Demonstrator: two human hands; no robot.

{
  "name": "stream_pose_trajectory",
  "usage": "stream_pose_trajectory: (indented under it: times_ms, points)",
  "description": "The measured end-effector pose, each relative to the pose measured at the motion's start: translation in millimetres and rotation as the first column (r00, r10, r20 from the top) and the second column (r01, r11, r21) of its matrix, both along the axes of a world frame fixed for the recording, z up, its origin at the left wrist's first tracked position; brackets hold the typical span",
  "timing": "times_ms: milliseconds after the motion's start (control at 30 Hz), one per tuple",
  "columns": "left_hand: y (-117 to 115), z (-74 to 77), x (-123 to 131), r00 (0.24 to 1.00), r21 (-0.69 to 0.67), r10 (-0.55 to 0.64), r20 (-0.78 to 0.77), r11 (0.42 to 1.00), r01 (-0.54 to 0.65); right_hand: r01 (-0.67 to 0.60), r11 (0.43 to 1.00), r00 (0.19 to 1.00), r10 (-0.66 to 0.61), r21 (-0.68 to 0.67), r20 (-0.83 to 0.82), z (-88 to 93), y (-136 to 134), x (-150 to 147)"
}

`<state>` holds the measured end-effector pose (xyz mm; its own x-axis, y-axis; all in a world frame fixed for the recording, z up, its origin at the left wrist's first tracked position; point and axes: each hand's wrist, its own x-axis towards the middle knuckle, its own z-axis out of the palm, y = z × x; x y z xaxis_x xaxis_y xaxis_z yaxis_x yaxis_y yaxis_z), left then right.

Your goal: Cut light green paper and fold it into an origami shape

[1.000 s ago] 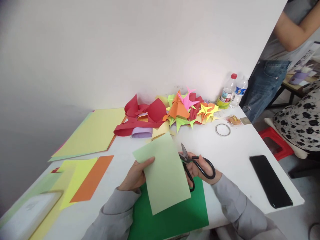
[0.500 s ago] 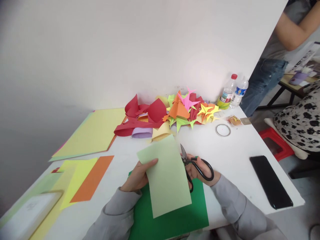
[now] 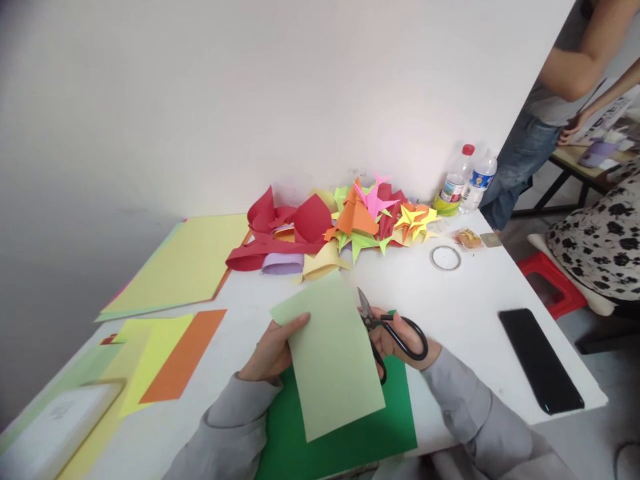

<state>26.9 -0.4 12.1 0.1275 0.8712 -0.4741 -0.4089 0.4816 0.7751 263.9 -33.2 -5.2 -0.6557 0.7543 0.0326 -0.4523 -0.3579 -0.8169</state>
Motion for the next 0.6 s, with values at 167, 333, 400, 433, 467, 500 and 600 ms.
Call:
stream_pose_trajectory:
  times_ms: [167, 333, 400, 433, 467, 500, 600]
  points:
    - [0.2, -0.8, 1.0, 1.0, 0.018, 0.014, -0.005, 1.0, -0.014, 0.058, 0.998, 0.997, -0.059, 0.024, 0.041, -4.0, -0.5, -0.5]
    - [0.5, -0.2, 2.5, 1.0, 0.031, 0.029, -0.012, 0.999, -0.029, 0.087, 0.996, 0.995, -0.088, 0.029, 0.056, -2.5, -0.2, 0.2]
    - [0.8, 0.9, 2.4, 0.999, 0.029, 0.039, -0.011, 0.999, -0.038, 0.081, 0.996, 0.996, -0.083, 0.037, 0.046, -1.0, 0.6, 1.4]
    - [1.0, 1.4, 2.2, 0.999, 0.031, 0.045, -0.009, 0.999, -0.044, 0.064, 0.997, 0.997, -0.066, 0.041, 0.038, 0.0, 1.1, 2.1]
    - [1.3, 1.8, 1.9, 0.999, 0.032, 0.049, -0.008, 0.998, -0.048, 0.042, 0.998, 0.999, -0.044, 0.045, 0.029, 1.0, 1.6, 2.8]
    - [1.6, 2.2, 1.5, 0.999, 0.033, 0.051, -0.007, 0.998, -0.05, 0.021, 0.999, 1.0, -0.022, 0.048, 0.021, 2.1, 2.1, 3.4]
    - [2.5, 2.7, 0.7, 0.999, 0.028, 0.045, -0.009, 0.999, -0.045, 0.003, 0.998, 1.0, -0.003, 0.058, 0.012, 5.0, 3.0, 4.5]
